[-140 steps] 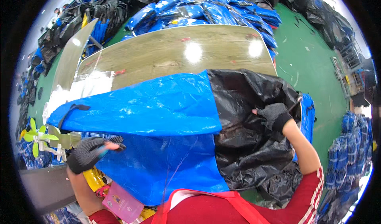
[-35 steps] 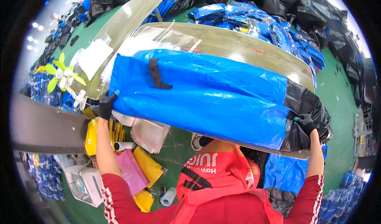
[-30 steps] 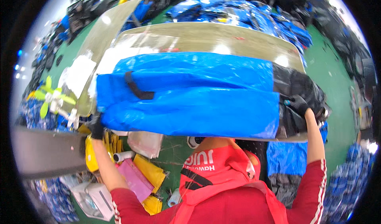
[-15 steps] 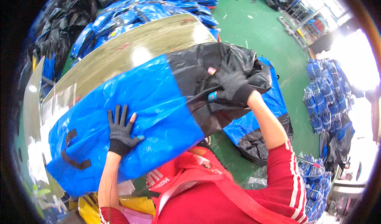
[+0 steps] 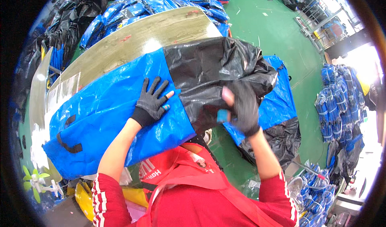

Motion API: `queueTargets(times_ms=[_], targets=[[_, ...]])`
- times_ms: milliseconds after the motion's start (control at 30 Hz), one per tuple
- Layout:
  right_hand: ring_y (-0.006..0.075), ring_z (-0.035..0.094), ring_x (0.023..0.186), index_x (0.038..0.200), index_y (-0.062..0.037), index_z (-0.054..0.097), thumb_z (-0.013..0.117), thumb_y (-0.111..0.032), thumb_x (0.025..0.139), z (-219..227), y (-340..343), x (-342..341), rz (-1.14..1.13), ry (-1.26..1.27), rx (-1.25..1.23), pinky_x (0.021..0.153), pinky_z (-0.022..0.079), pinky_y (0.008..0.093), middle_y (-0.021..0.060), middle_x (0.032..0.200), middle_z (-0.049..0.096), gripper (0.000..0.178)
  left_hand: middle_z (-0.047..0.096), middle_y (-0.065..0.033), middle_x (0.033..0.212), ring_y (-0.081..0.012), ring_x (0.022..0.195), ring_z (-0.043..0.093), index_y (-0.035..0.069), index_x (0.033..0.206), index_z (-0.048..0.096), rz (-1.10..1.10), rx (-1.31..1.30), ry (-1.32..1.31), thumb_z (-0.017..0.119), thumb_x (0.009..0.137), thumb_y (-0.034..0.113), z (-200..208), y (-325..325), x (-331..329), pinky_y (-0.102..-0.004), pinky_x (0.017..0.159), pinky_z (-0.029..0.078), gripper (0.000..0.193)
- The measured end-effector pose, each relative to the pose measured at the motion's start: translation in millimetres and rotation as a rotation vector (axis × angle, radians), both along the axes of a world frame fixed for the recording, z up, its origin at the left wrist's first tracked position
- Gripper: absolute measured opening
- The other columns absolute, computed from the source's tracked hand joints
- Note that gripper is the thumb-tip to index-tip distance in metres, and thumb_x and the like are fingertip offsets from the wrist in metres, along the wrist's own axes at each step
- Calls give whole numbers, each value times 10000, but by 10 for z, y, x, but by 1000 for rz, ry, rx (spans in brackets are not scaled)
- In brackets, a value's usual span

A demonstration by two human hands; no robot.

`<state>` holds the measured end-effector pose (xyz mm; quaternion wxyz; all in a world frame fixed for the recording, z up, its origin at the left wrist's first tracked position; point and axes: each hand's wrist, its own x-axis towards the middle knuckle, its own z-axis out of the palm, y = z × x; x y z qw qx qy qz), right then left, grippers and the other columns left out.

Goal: The person folds a blue and black tarp on a table, places it into a clear plastic bag, and seals the bag. The person repeats this process for multiple tarps, stacking the packaged items on the table.

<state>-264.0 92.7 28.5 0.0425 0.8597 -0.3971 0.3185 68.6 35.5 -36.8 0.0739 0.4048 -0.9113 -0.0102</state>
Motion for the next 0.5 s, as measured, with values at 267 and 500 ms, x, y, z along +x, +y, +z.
queueTargets(times_ms=[267, 500], targets=[[263, 618, 914, 874, -162, 706, 703, -209, 757, -49, 46, 170, 26, 51, -151, 847, 470, 452, 49, 923, 655, 126, 416, -213, 1414, -414, 1342, 333, 80, 1340, 490, -528, -21, 235, 495, 874, 518, 533, -752, -207, -592, 1117, 186, 640], [360, 645, 704, 808, -107, 697, 598, -392, 803, 628, -1566, 613, -53, 559, 506, 623, 502, 457, 162, 803, 665, 302, 416, -198, 1418, -344, 1336, 361, 72, 1404, 399, -714, 43, 182, 477, 950, 323, -263, -374, -555, -504, 1114, 245, 525]])
